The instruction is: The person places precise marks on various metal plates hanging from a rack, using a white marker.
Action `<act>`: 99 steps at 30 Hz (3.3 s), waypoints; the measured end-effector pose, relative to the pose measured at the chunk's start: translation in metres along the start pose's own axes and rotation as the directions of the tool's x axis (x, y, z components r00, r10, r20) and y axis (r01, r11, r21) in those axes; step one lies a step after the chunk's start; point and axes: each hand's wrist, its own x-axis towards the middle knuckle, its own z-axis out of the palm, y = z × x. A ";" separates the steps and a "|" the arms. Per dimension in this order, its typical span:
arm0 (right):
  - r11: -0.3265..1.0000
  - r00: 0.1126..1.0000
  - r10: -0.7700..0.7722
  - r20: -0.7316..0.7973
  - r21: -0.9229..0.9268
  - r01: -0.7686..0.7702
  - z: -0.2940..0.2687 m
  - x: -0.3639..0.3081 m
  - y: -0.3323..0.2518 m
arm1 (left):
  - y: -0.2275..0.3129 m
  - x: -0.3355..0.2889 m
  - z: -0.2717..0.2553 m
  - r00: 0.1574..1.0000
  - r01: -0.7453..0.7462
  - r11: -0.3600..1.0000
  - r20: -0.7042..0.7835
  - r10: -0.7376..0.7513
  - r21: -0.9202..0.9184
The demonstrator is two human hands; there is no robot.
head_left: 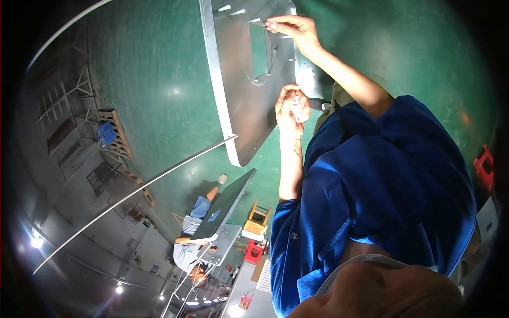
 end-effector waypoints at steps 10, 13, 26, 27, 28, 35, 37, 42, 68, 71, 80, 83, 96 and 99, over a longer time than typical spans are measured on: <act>0.989 0.998 0.055 0.023 -0.139 -0.051 0.021 -0.007 0.019 | 0.004 -0.014 -0.022 0.994 -0.100 0.994 -0.037 0.102 0.051; 0.958 0.995 0.097 0.035 -0.274 -0.084 0.036 0.000 0.017 | 0.007 -0.019 -0.029 0.989 -0.126 0.990 -0.065 0.131 0.069; 0.878 0.450 0.442 0.776 -0.478 -0.037 0.064 -0.050 -0.054 | 0.016 -0.031 -0.045 0.971 -0.233 0.963 -0.026 0.239 0.138; 0.877 0.454 0.441 0.774 -0.479 -0.035 0.065 -0.048 -0.056 | 0.014 -0.031 -0.047 0.971 -0.232 0.963 -0.021 0.237 0.138; 0.877 0.392 0.438 0.809 -0.480 0.011 0.065 -0.044 -0.060 | 0.011 -0.031 -0.049 0.972 -0.232 0.959 -0.007 0.236 0.161; 0.858 0.314 0.430 0.847 -0.491 0.152 0.061 -0.053 -0.068 | 0.011 -0.034 -0.050 0.974 -0.216 0.927 0.008 0.225 0.307; 0.808 0.293 0.497 0.817 -0.558 0.187 0.060 -0.052 -0.068 | 0.010 -0.035 -0.052 0.964 -0.257 0.897 0.033 0.262 0.359; 0.963 0.771 0.168 0.614 -0.271 0.006 0.052 -0.031 -0.049 | 0.007 -0.042 -0.051 0.946 -0.289 0.911 -0.060 0.319 0.295; 0.949 0.939 -0.204 0.277 -0.180 0.260 0.044 -0.056 -0.040 | -0.004 -0.051 -0.052 0.829 -0.412 0.885 -0.313 0.463 0.218; 0.937 0.946 -0.216 0.243 -0.220 0.271 0.051 -0.057 -0.039 | -0.004 -0.054 -0.050 0.824 -0.409 0.886 -0.329 0.462 0.219; 0.943 0.936 0.006 0.351 -0.314 0.112 0.062 -0.071 -0.049 | -0.007 -0.070 -0.056 0.830 -0.464 0.886 -0.344 0.440 0.013; 0.923 0.635 0.300 0.712 -0.384 -0.005 0.071 -0.102 -0.062 | -0.009 -0.073 -0.058 0.865 -0.429 0.903 -0.289 0.411 0.000; 0.898 0.596 0.439 0.672 -0.339 -0.279 0.071 -0.126 -0.044 | -0.011 -0.072 -0.045 0.699 -0.532 0.783 -0.355 0.621 0.322; 0.958 0.896 0.249 0.368 0.040 -0.283 0.060 -0.103 -0.014 | -0.014 -0.074 -0.046 0.629 -0.540 0.754 -0.416 0.656 0.373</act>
